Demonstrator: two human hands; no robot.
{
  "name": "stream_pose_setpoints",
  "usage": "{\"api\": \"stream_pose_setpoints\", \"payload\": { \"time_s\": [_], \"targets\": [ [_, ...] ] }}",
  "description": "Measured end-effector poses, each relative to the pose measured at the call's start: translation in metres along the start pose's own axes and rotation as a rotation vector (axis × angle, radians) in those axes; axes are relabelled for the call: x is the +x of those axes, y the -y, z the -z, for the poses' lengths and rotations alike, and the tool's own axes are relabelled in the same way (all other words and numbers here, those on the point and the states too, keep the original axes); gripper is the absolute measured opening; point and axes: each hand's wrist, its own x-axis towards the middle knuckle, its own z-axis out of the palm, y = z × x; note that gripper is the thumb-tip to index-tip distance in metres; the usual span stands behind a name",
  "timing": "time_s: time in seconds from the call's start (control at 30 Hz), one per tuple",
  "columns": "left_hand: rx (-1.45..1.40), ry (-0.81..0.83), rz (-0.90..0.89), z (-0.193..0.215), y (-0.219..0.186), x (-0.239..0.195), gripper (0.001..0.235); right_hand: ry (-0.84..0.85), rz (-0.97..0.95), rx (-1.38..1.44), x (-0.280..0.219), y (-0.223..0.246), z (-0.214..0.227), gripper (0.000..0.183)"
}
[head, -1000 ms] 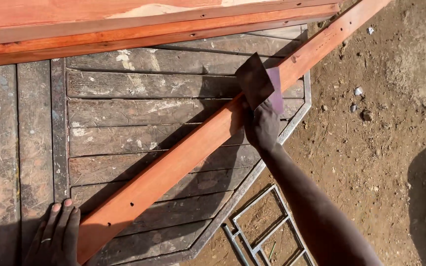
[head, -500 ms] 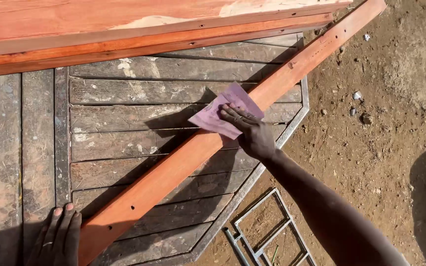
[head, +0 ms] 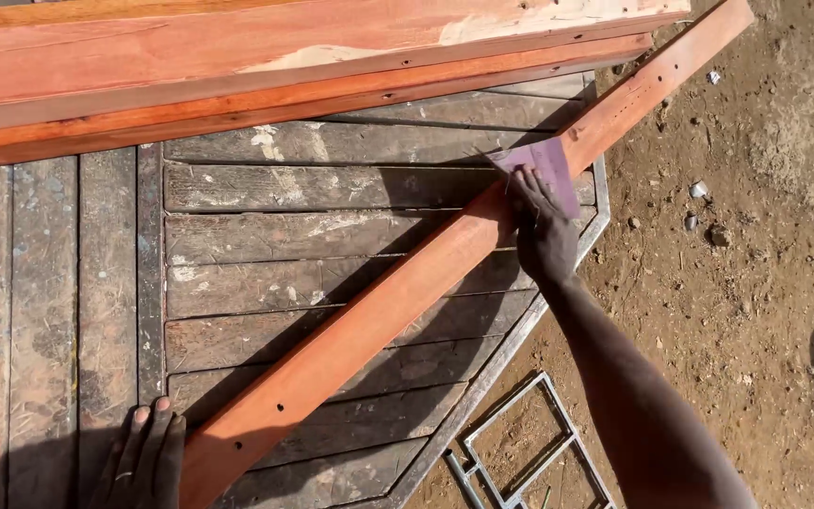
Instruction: Sand the surfaces and edges of a wooden plank using a piece of sandpaper
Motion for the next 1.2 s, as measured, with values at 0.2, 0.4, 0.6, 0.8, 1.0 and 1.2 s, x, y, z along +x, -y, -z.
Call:
{"api": "stream_pose_setpoints", "payload": {
  "time_s": [0.2, 0.4, 0.6, 0.8, 1.0, 1.2],
  "targets": [
    [-0.063, -0.069, -0.055, 0.013, -0.007, 0.013, 0.046, -0.239, -0.598, -0.150, -0.063, 0.096, -0.037, 0.022],
    [-0.030, -0.184, -0.119, 0.033, -0.018, 0.028, 0.043, 0.014, -0.114, 0.208, -0.043, 0.054, -0.005, 0.058],
    [-0.273, -0.115, -0.043, 0.030, -0.017, 0.021, 0.101, -0.144, -0.763, -0.265, -0.104, 0.188, -0.105, 0.020],
    [-0.166, -0.019, 0.100, 0.036, -0.020, 0.016, 0.103, 0.096, -0.025, 0.271, -0.080, 0.233, -0.061, 0.049],
    [-0.104, 0.023, 0.052, 0.053, -0.016, 0.020, 0.115, -0.235, -0.674, -0.305, -0.048, 0.185, -0.102, 0.024],
    [-0.452, -0.074, 0.038, 0.076, -0.006, 0.021, 0.107, 0.167, 0.031, 0.035, -0.058, 0.308, -0.070, 0.057]
  ]
}}
